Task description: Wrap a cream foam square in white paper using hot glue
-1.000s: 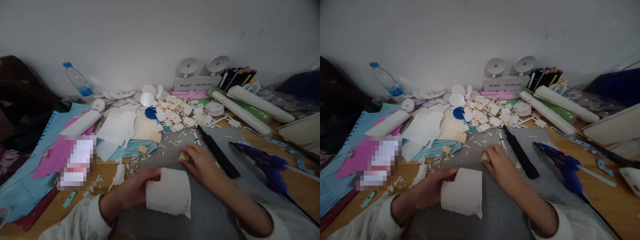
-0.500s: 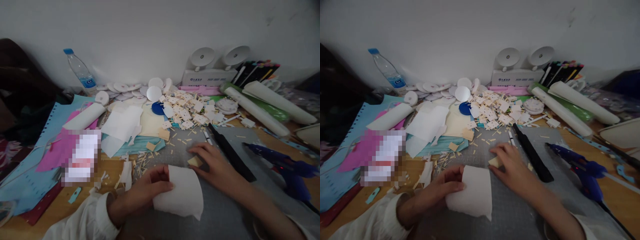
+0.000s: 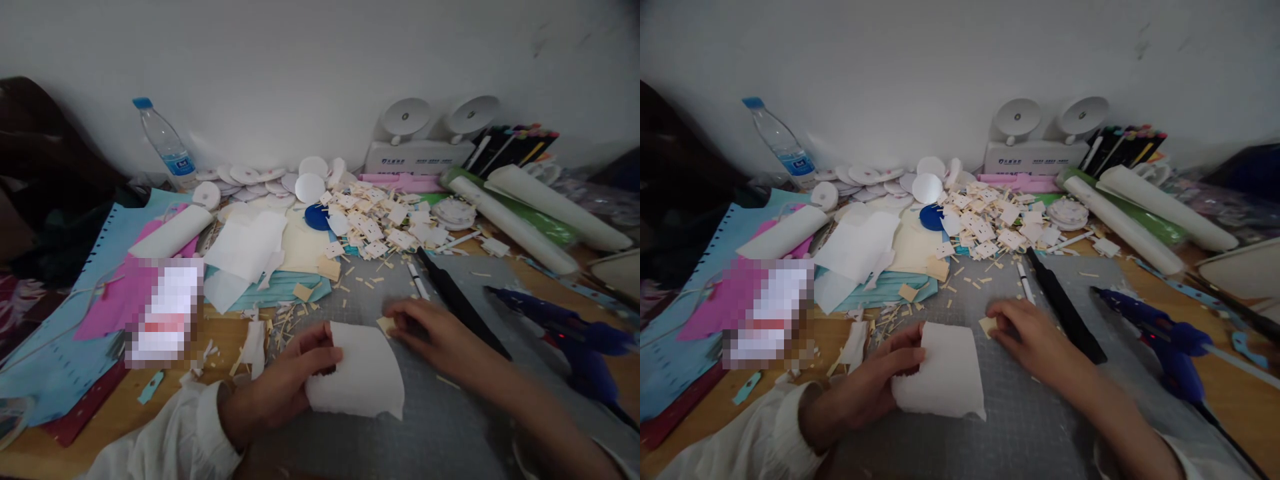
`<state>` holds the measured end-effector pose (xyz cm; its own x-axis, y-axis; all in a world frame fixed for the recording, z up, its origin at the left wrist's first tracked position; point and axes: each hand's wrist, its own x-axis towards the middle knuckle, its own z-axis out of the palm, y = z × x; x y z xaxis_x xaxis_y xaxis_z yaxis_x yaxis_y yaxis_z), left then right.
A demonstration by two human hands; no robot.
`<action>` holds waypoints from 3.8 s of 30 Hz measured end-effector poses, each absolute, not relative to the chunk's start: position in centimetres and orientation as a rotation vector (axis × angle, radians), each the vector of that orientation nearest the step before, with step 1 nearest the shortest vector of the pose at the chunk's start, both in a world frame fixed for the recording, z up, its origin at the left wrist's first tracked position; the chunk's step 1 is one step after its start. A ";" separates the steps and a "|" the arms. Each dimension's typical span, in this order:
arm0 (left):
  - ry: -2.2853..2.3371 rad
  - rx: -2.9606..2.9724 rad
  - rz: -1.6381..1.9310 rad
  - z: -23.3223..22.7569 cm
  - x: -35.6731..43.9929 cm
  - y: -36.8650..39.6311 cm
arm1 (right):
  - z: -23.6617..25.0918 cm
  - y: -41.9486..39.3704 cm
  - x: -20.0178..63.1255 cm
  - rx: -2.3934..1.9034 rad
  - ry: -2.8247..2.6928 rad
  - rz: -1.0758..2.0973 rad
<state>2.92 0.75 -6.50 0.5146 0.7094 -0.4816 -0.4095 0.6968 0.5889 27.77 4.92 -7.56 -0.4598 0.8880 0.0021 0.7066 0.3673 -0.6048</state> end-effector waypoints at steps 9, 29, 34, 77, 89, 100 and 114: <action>0.623 0.506 0.799 -6.2 3.0 0.4 | -7.2 5.2 27.9 -1.488 -2.229 0.727; 0.707 0.630 0.737 -6.3 3.3 -0.2 | -5.8 1.0 20.9 -1.247 -1.299 1.441; 0.813 0.702 0.731 -6.8 3.5 -0.2 | -6.4 0.7 20.3 -1.189 -1.389 1.356; 0.923 0.906 0.703 -6.7 3.1 0.2 | -4.6 2.3 23.4 -1.225 -1.494 1.952; 0.952 0.945 0.711 -6.3 3.4 0.4 | -4.7 2.6 23.3 -1.140 -1.588 1.901; 0.952 0.908 0.792 -6.7 3.5 0.3 | -4.9 2.7 23.3 -1.157 -1.716 1.767; 0.846 0.844 0.806 -7.3 3.4 0.9 | -6.2 3.4 23.8 -1.307 -1.695 1.528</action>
<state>3.43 0.90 -7.28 0.4280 0.8536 -0.2969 -0.2551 0.4293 0.8664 23.75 3.43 -6.19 -0.4098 0.8839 -0.2252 0.3153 -0.0944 -0.9443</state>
